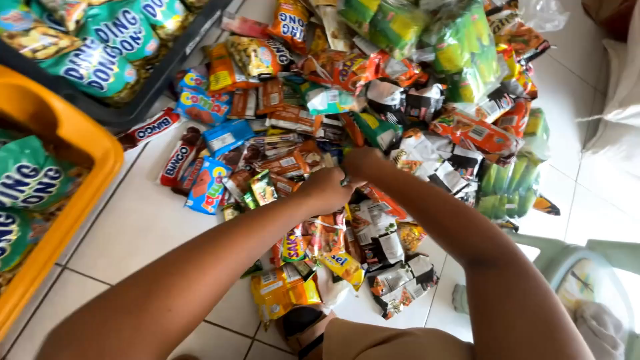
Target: Sorting various snack packs from a pile on the floor into a yellow plastic basket.
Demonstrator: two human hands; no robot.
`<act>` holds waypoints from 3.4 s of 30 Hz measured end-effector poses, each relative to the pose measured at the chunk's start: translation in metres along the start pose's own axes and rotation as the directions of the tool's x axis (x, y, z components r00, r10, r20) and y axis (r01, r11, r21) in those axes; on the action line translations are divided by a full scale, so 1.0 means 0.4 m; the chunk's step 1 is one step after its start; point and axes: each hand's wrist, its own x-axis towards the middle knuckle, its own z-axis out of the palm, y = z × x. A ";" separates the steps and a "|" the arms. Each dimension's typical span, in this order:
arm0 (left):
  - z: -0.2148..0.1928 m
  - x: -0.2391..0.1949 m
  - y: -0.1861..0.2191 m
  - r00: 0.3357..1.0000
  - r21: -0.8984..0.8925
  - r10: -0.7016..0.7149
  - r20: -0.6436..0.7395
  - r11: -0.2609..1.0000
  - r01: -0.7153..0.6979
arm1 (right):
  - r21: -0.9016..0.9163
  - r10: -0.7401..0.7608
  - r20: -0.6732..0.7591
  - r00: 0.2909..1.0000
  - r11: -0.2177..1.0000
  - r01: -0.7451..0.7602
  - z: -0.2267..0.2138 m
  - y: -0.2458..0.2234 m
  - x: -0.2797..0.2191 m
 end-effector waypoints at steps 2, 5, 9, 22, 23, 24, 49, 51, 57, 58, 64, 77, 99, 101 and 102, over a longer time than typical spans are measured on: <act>0.030 0.008 -0.019 0.999 -0.051 -0.027 0.045 0.998 0.029 | -0.167 0.057 -0.172 0.983 0.982 -0.086 0.095 -0.055 0.043; 0.101 0.011 -0.125 0.986 -0.127 -0.101 0.134 0.985 0.119 | -0.395 0.068 -0.452 0.889 0.879 -0.268 0.183 -0.112 0.067; 0.086 -0.015 -0.177 0.950 -0.167 -0.233 0.207 0.949 0.269 | -0.560 -0.114 -0.290 0.950 0.825 -0.072 0.147 -0.116 0.042; -0.002 -0.102 -0.165 0.982 -0.286 -0.173 0.075 0.940 0.188 | 0.118 -0.448 -0.279 0.849 0.862 0.493 -0.141 0.069 -0.132; -0.011 -0.117 -0.148 0.987 -0.431 -0.137 0.082 0.889 0.159 | 0.259 -0.534 -0.253 0.807 0.767 0.588 -0.172 0.065 -0.157; -0.021 -0.132 -0.130 0.992 -0.565 -0.099 0.082 0.815 0.128 | 0.395 -0.615 -0.241 0.751 0.645 0.655 -0.203 0.062 -0.184; -0.436 -0.469 -0.128 0.762 -0.695 -0.264 -0.592 0.646 -0.315 | 0.814 -0.483 -0.566 0.668 -0.203 0.544 -0.390 -0.375 -0.257; -0.466 -0.508 -0.166 0.688 -0.509 -0.128 -0.714 0.769 -0.386 | 0.837 -0.423 -0.509 0.750 -0.038 0.546 -0.415 -0.431 -0.242; -0.602 -0.687 -0.363 0.548 -0.357 -0.094 -0.831 0.846 -0.396 | 0.671 -0.459 -0.717 0.525 -0.249 0.698 -0.540 -0.711 -0.204; -0.630 -0.735 -0.379 0.539 -0.354 -0.100 -0.837 0.849 -0.392 | 0.671 -0.470 -0.715 0.518 -0.250 0.698 -0.563 -0.768 -0.192; -0.749 -0.957 -0.469 0.249 -0.271 -0.204 -0.947 0.922 -0.276 | 0.609 -0.449 -0.743 0.497 -0.145 0.780 -0.667 -1.130 -0.084; -0.805 -0.990 -0.704 -0.012 -0.278 -0.290 -0.957 0.927 -0.253 | 0.417 -0.298 -0.888 0.350 -0.203 0.886 -0.700 -1.425 -0.007; -0.700 -0.915 -0.429 0.180 0.310 0.272 -0.945 0.919 0.243 | 0.317 -0.247 -0.927 0.281 -0.121 0.941 -0.608 -1.256 0.001; -0.691 -0.840 -0.376 0.230 0.377 0.345 -0.910 0.920 0.111 | 0.347 -0.281 -0.912 0.298 -0.143 0.927 -0.590 -1.144 0.007; -0.685 -0.802 -0.349 0.263 0.429 0.418 -0.869 0.903 -0.017 | 0.376 -0.324 -0.894 0.309 -0.171 0.911 -0.581 -1.087 0.009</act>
